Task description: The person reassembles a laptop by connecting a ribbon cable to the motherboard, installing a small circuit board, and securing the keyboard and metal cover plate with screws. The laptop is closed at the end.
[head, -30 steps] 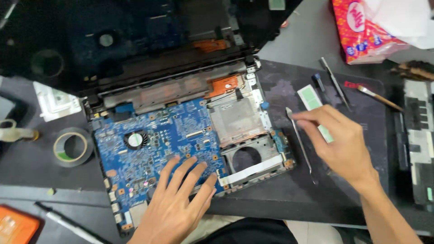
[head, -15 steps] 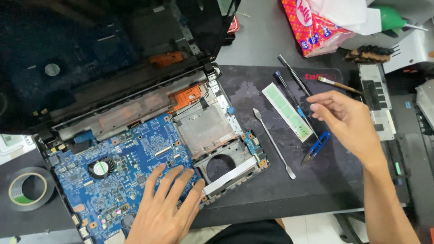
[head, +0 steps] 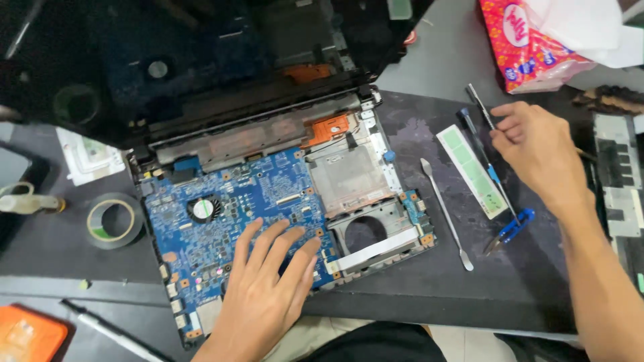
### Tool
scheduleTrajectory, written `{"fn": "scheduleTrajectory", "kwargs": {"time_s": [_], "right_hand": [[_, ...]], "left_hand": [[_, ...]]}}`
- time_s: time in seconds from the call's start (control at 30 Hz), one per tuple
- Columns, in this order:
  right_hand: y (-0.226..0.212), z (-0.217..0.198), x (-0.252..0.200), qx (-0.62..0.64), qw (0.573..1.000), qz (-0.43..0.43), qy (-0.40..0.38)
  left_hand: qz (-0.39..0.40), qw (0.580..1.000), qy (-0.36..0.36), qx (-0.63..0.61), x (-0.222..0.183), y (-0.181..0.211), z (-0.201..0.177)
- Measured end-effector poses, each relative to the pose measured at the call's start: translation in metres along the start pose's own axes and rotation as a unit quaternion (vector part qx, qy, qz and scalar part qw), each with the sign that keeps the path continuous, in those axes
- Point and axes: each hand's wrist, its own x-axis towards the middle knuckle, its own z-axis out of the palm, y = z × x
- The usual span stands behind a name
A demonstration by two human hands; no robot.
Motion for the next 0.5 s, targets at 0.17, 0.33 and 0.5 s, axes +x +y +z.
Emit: {"fn": "scheduleTrajectory", "kwargs": {"time_s": [0.17, 0.33, 0.5], "right_hand": [[0.025, 0.004, 0.000, -0.081, 0.997, -0.011, 0.010], [0.030, 0.001, -0.016, 0.047, 0.996, -0.027, 0.070], [-0.108, -0.011, -0.038, 0.450, 0.871, -0.033, -0.196]], "left_hand": [[0.019, 0.999, -0.028, -0.008, -0.005, -0.004, -0.006], [0.040, 0.998, -0.033, -0.020, -0.009, -0.005, -0.002], [0.053, 0.998, -0.045, -0.008, -0.008, -0.005, -0.003]]}}
